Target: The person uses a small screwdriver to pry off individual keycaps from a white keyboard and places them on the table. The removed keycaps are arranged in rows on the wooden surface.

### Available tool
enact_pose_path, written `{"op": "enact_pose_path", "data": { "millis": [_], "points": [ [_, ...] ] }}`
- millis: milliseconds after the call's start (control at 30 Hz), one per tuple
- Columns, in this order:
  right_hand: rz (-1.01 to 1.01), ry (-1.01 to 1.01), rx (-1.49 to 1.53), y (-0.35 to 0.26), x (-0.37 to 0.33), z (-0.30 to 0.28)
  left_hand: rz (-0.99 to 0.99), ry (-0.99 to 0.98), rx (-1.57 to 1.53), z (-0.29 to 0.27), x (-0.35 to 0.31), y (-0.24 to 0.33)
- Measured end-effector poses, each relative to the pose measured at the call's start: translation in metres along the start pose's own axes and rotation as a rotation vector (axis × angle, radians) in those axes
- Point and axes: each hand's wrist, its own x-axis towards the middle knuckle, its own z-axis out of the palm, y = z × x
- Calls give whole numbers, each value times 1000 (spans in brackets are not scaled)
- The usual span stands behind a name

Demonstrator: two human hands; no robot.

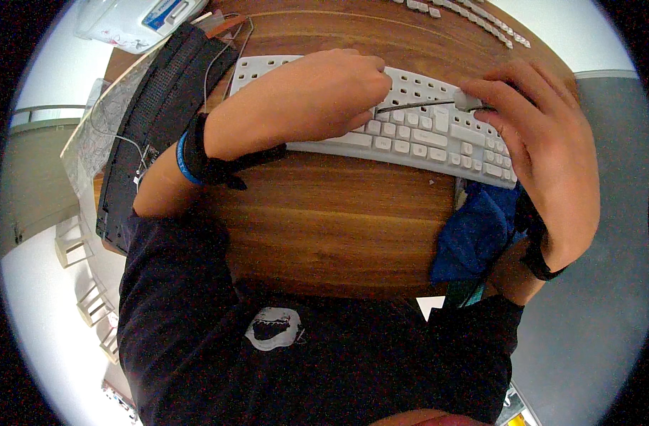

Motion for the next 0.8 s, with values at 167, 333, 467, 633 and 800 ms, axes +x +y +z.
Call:
{"op": "enact_pose_path", "data": {
  "millis": [167, 333, 467, 633, 800],
  "points": [
    [13, -9, 27, -8, 6, -3, -17, 0, -8, 1, 2, 2],
    [-31, 17, 47, -2, 3, 5, 0, 14, 0, -2, 0, 2],
    [18, -49, 65, 0, 0, 6, -58, -29, 9, -1, 2, 4],
    [129, -172, 119, 3, -7, 9, -20, -23, -20, -4, 2, 2],
    [178, -216, 171, 2, -11, 13, -3, 2, -32, -3, -1, 1]
  ]
}}
